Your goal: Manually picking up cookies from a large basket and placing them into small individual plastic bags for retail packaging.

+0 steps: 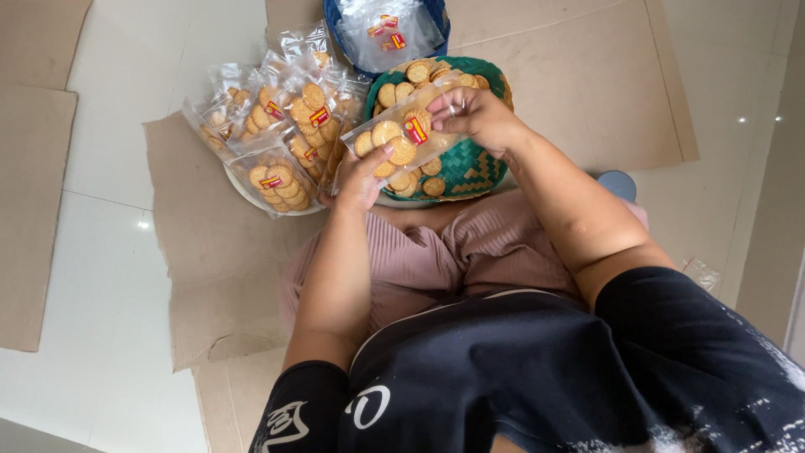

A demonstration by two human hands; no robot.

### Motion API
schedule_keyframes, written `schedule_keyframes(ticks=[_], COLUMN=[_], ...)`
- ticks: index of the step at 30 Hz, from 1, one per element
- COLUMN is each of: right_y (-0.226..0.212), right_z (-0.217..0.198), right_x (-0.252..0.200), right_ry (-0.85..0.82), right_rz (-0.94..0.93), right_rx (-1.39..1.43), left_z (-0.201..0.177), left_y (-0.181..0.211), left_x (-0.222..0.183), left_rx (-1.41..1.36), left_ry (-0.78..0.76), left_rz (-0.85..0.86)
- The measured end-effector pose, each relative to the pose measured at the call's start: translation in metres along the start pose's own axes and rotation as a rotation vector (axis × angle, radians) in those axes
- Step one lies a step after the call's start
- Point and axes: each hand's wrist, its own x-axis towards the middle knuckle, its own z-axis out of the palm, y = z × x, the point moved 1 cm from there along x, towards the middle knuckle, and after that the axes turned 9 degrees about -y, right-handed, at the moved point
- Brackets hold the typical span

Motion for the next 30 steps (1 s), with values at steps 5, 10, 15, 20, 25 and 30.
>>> schedule_keyframes(ticks=[5,10,15,20,25,30], right_y=[0.01,0.035,0.035,0.022,-0.003,-0.031], right_z=[0.005,0.002,0.0,0.003,0.003,-0.015], right_x=[0.0,0.012,0.014,0.01,0.0,-0.014], right_ry=[-0.039,0.11,0.053,0.005,-0.007,-0.118], right_rz=[-0.006,-0.041,-0.024,-0.017,-0.008,0.057], right_rx=[-0.013,0.027,0.107,0.034,-0.089,-0.246], left_z=[-0.005,-0.005,-0.019,-0.018,-0.006,-0.022], left_y=[-0.006,-0.01,-0.021,-0.029,-0.027,-0.025], left_x=[0.005,0.007,0.013,0.013,0.012,0.011], left_rx=[-0.003,-0.002,0.001,-0.039,-0.043,-0.211], left_ry=[-0.005,-0.017,-0.016,-0.005,-0.004,-0.314], left_rz=[-0.019,-0.012,-0.009,-0.013,-0.039,-0.179])
